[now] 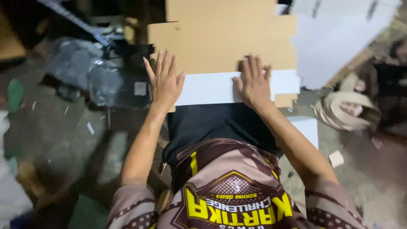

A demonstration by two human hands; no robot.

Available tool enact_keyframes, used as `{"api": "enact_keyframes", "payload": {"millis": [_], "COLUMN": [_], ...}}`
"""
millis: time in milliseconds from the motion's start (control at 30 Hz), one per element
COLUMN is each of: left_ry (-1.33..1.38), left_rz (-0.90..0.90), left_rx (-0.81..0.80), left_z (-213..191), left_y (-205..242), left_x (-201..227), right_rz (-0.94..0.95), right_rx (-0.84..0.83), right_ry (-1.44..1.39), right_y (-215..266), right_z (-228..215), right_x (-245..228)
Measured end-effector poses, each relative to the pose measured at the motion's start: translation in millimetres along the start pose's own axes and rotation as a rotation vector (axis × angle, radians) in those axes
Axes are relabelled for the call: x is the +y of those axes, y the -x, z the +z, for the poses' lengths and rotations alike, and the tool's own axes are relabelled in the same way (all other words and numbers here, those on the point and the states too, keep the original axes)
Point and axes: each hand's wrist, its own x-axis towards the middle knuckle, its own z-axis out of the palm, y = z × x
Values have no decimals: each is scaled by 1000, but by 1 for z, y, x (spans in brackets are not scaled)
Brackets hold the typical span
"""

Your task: Assembling cardboard boxes from flat templates by folding and interlocking flaps.

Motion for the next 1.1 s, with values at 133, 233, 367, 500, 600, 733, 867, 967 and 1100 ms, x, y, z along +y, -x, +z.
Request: {"api": "enact_keyframes", "payload": {"millis": [133, 233, 367, 500, 600, 733, 867, 967, 1100], "left_ry": [184, 246, 282, 265, 311, 419, 384, 386, 440], "left_rz": [175, 255, 300, 387, 422, 410, 430, 438, 421], "left_rx": [-124, -331, -555, -567, -509, -642, -688, -732, -798], "left_z": [-15, -49, -80, -45, -17, -23, -8, -15, -31], "left_y": [-27, -39, -33, 0, -13, -51, -59, -68, -78], "left_x": [26, 51, 89, 117, 157, 196, 205, 210, 214], "right_rz": [-18, -90, -198, -191, -167, -86, 416, 575, 582], "right_rx": [-72, -146, 33, 223, 319, 415, 601, 562, 517], "right_ry": [69, 87, 141, 65, 29, -266, -955, -1123, -1116], "right_y": [-4, 11, 63, 109, 106, 133, 174, 181, 166], "right_z": [-45, -70, -91, -85, -86, -85, -84, -74, -55], "right_x": [14, 31, 36, 19, 15, 54, 46, 24, 8]}}
